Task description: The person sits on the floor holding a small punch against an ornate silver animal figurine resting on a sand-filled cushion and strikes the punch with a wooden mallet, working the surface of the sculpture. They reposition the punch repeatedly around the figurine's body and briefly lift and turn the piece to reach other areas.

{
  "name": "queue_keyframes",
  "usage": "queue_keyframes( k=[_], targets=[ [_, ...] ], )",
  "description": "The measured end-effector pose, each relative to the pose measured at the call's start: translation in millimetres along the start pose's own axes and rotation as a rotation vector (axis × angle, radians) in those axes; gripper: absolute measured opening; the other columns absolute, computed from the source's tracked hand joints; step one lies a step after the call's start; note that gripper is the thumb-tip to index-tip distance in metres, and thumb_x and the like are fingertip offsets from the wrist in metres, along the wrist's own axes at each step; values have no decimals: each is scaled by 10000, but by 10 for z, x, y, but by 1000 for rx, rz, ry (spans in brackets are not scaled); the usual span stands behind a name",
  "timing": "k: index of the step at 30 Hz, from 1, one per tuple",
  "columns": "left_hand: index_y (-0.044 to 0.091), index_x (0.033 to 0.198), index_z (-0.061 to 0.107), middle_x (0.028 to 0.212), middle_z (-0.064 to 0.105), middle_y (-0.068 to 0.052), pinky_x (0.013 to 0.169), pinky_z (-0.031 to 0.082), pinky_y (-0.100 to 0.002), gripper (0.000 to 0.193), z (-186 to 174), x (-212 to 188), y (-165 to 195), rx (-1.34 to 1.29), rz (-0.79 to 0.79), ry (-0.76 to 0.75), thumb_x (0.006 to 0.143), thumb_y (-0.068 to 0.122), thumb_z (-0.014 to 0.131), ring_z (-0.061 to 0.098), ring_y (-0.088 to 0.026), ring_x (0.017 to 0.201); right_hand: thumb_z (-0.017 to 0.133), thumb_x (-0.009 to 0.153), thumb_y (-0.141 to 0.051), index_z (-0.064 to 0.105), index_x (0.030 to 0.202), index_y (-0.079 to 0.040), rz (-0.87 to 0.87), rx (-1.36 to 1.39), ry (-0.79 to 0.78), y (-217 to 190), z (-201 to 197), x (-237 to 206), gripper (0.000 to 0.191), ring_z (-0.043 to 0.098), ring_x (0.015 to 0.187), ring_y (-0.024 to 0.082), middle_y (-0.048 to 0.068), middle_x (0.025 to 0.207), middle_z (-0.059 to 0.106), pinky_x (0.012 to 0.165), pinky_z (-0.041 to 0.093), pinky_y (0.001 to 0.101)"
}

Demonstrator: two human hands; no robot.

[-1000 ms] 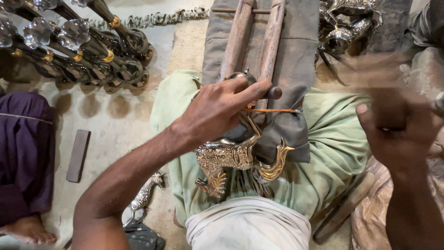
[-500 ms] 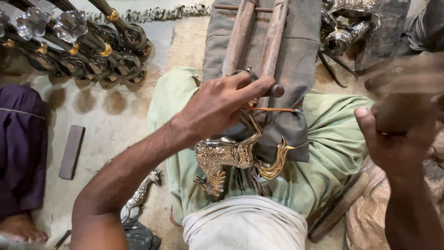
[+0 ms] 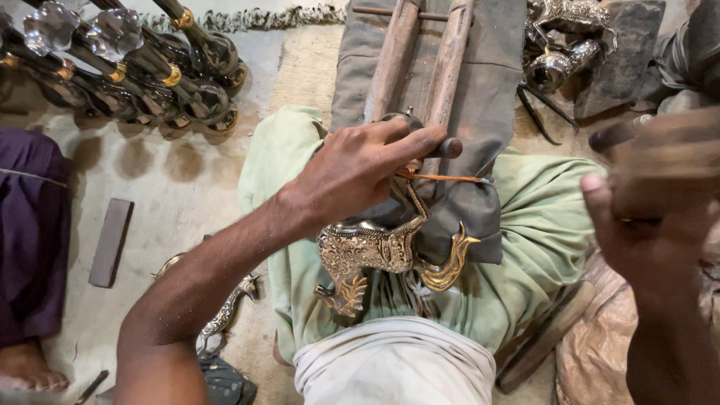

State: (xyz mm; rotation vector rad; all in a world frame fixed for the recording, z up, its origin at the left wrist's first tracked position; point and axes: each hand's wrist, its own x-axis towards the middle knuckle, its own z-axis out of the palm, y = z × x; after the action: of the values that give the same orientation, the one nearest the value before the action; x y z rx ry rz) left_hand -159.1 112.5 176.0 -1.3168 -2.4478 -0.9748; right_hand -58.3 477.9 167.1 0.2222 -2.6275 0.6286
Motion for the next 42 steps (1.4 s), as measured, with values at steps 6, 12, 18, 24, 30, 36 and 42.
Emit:
queue_keyframes(
  k=[6, 12, 18, 24, 30, 36, 42],
  targets=[
    [209, 1492, 500, 997, 632, -87, 699, 607, -463, 575, -6, 4, -30, -3, 9, 1, 964, 58, 670, 696, -294, 850, 770, 1080, -37, 608, 1146, -50, -118, 131, 47, 68, 117, 5, 175, 665, 753, 178, 101, 893, 671, 874, 552, 335],
    [228, 1490, 505, 1004, 639, -93, 670, 595, -473, 569, -27, -18, -30, 32, -17, 3, 965, 89, 674, 699, -314, 843, 792, 989, -93, 533, 1249, -25, -65, 107, 88, 80, 121, 91, 373, 711, 789, 166, 92, 929, 723, 653, 563, 288],
    [238, 1492, 497, 997, 637, -96, 653, 592, -472, 557, -55, -31, -63, 11, -19, -9, 976, 113, 664, 699, -312, 815, 798, 1028, -114, 616, 1223, -9, -307, -114, 60, -2, 44, 168, 287, 736, 861, 216, 146, 1011, 710, 766, 601, 336],
    [248, 1497, 487, 1003, 646, -97, 649, 587, -481, 568, -84, -42, -82, -30, -28, -9, 973, 110, 659, 703, -323, 820, 795, 1017, -114, 675, 1215, -38, -204, -216, -6, -189, -33, 216, 244, 697, 815, 228, 131, 947, 702, 737, 572, 326],
    [268, 1504, 477, 1060, 669, -93, 634, 591, -466, 590, -65, -32, -122, -43, -23, -11, 974, 74, 648, 713, -307, 838, 786, 1041, -97, 626, 1207, -35, -385, -348, 34, -86, -33, 312, 238, 717, 844, 204, 131, 1010, 720, 748, 569, 314],
    [245, 1506, 481, 1022, 663, -85, 609, 602, -443, 605, -46, -47, -190, -48, -19, -16, 964, 49, 665, 712, -291, 818, 801, 964, -133, 599, 1217, -39, -192, -64, 8, 81, 91, 332, 337, 694, 654, 195, 111, 859, 702, 636, 554, 319],
    [215, 1471, 523, 965, 664, -71, 599, 611, -427, 637, -95, -49, -189, -38, 19, 11, 891, 17, 694, 712, -280, 803, 805, 1054, -179, 572, 1284, -38, -227, -102, 66, -103, 77, 408, 356, 736, 864, 243, 169, 1009, 712, 748, 584, 344]
  ],
)
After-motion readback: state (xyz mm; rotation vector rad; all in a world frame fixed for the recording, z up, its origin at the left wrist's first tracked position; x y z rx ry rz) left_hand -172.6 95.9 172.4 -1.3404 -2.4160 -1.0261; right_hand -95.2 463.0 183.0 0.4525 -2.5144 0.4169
